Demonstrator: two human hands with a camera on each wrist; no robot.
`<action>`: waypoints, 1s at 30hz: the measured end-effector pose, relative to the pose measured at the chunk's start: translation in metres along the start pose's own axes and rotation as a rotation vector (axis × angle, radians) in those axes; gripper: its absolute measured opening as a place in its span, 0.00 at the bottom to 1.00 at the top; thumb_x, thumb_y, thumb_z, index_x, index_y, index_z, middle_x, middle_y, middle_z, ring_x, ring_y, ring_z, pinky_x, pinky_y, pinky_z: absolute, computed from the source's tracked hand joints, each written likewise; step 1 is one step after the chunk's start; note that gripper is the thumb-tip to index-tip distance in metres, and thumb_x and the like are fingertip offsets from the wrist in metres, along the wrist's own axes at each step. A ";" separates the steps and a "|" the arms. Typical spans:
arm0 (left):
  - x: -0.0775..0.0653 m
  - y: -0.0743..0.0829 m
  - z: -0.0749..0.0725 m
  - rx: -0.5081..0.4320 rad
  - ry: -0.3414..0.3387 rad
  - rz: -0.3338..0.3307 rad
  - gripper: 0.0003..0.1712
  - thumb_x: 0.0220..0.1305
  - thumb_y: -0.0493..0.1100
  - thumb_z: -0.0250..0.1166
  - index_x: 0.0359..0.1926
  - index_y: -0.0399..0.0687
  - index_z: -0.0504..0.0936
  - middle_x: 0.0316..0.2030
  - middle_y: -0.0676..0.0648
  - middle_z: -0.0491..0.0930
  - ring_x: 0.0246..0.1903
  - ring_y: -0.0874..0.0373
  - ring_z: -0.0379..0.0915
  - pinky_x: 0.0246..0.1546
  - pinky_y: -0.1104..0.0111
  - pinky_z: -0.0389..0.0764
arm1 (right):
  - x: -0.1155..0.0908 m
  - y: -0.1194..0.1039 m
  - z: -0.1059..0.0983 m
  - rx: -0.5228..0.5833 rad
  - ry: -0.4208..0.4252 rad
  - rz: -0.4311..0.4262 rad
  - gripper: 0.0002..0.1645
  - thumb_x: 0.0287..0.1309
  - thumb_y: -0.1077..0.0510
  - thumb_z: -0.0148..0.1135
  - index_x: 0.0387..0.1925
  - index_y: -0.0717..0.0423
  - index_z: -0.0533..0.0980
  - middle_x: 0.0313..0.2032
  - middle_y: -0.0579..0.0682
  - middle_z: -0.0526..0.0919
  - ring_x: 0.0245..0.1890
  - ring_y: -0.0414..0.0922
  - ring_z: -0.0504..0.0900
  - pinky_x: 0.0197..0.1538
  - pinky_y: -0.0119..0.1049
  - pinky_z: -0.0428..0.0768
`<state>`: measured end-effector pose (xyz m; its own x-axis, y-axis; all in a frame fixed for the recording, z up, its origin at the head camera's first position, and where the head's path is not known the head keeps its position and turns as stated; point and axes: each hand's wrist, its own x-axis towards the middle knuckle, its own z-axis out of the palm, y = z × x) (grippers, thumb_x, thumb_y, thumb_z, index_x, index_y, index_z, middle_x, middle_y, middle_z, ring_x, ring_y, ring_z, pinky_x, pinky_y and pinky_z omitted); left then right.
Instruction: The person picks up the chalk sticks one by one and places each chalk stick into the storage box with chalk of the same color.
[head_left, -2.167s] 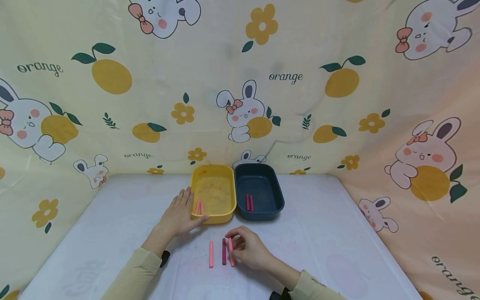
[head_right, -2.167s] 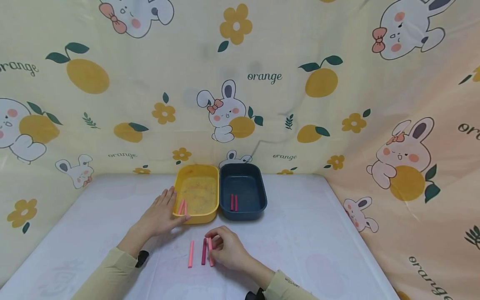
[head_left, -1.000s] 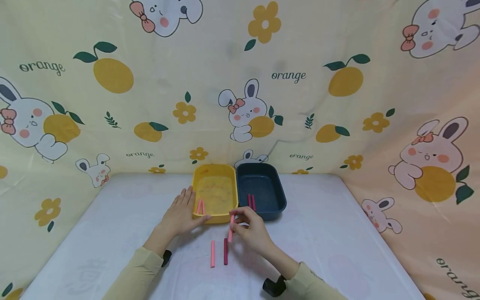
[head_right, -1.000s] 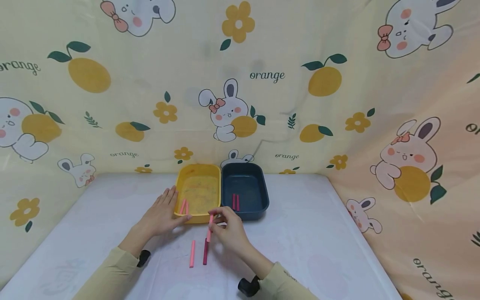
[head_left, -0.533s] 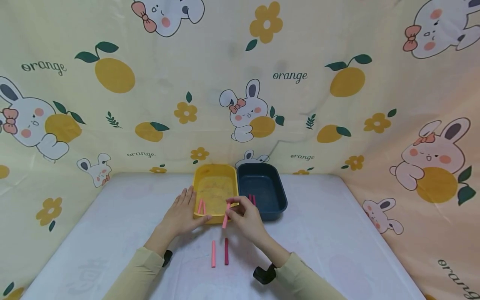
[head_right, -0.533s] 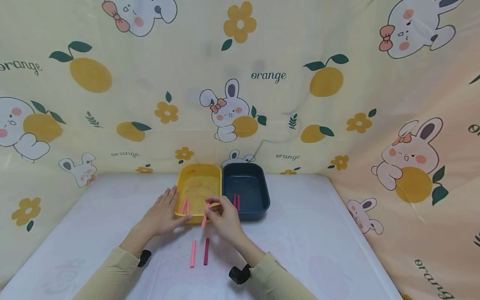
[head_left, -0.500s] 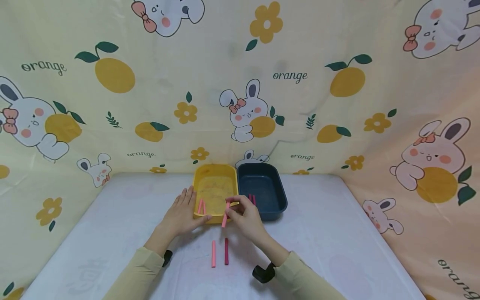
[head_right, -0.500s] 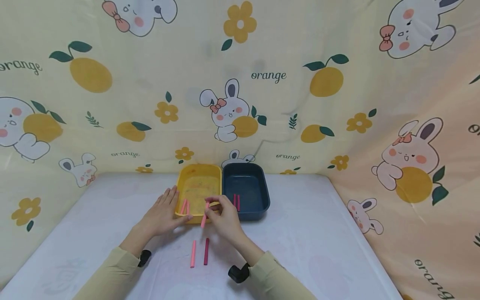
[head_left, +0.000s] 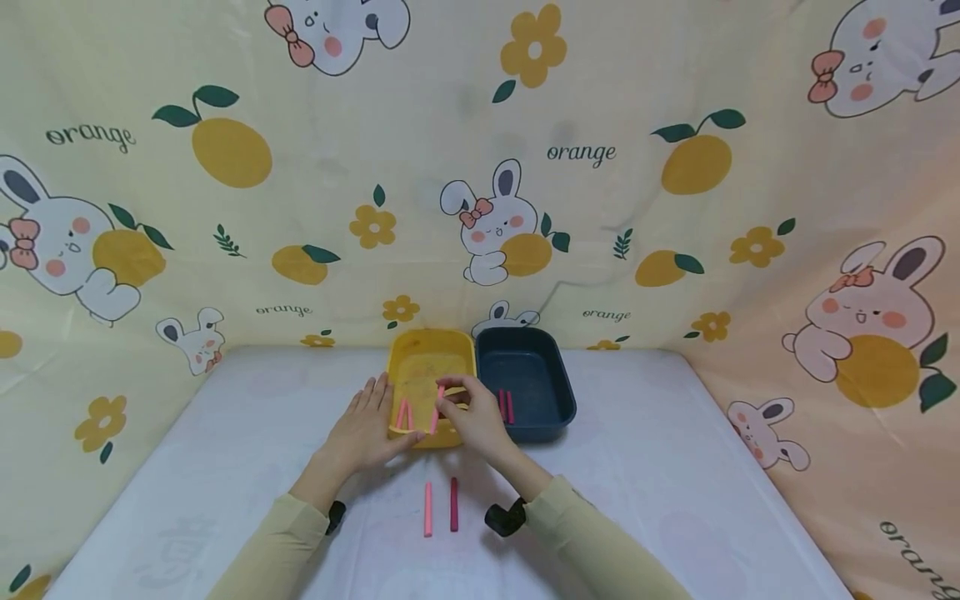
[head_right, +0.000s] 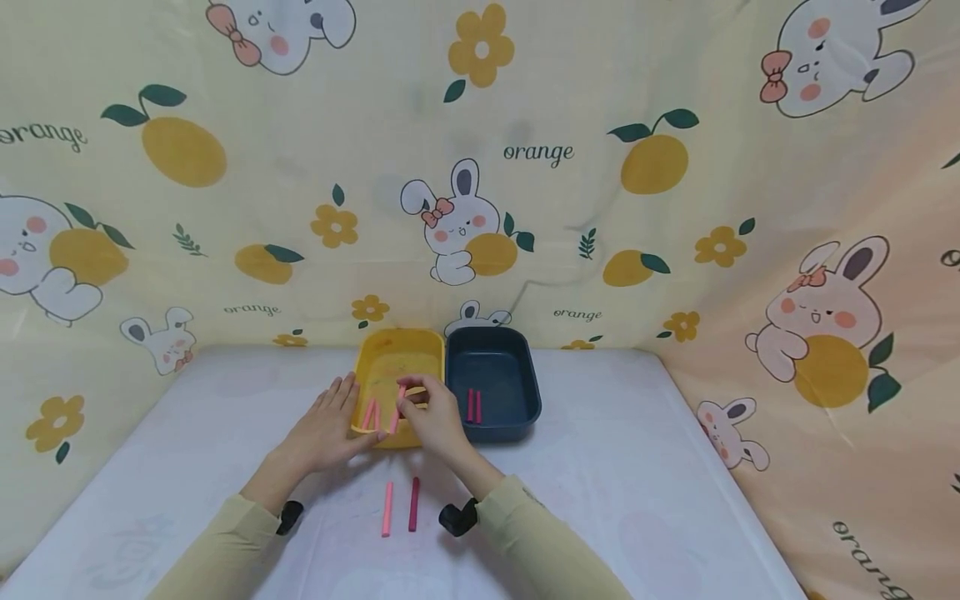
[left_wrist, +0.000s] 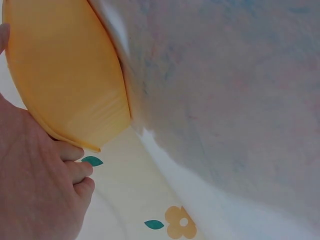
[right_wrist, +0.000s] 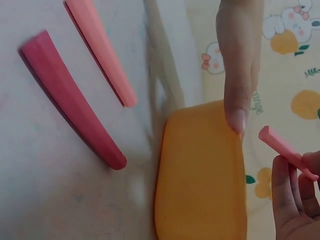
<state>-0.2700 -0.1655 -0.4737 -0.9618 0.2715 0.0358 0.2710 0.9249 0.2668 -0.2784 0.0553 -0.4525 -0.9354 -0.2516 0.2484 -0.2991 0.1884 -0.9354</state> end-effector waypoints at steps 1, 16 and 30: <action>0.000 0.000 0.000 0.003 -0.003 -0.004 0.68 0.66 0.80 0.52 0.80 0.27 0.47 0.82 0.31 0.40 0.80 0.34 0.37 0.79 0.44 0.48 | 0.003 0.001 0.001 0.005 -0.004 0.000 0.18 0.69 0.65 0.64 0.59 0.62 0.78 0.53 0.57 0.83 0.41 0.47 0.88 0.43 0.42 0.89; -0.001 -0.001 0.000 0.013 0.018 0.022 0.65 0.67 0.78 0.53 0.79 0.27 0.50 0.81 0.30 0.41 0.80 0.33 0.39 0.79 0.44 0.50 | 0.045 0.012 0.011 -0.053 -0.189 0.122 0.15 0.69 0.66 0.63 0.55 0.60 0.80 0.50 0.56 0.83 0.40 0.46 0.87 0.49 0.48 0.89; -0.001 0.000 0.000 0.013 0.011 0.018 0.66 0.67 0.79 0.52 0.79 0.27 0.49 0.81 0.31 0.41 0.80 0.33 0.38 0.79 0.44 0.49 | 0.068 0.020 0.018 -0.083 -0.327 0.292 0.15 0.73 0.65 0.60 0.58 0.63 0.78 0.45 0.54 0.80 0.40 0.48 0.88 0.48 0.41 0.89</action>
<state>-0.2690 -0.1662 -0.4733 -0.9570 0.2855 0.0514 0.2890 0.9231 0.2536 -0.3443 0.0247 -0.4590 -0.8779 -0.4613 -0.1282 -0.0580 0.3682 -0.9279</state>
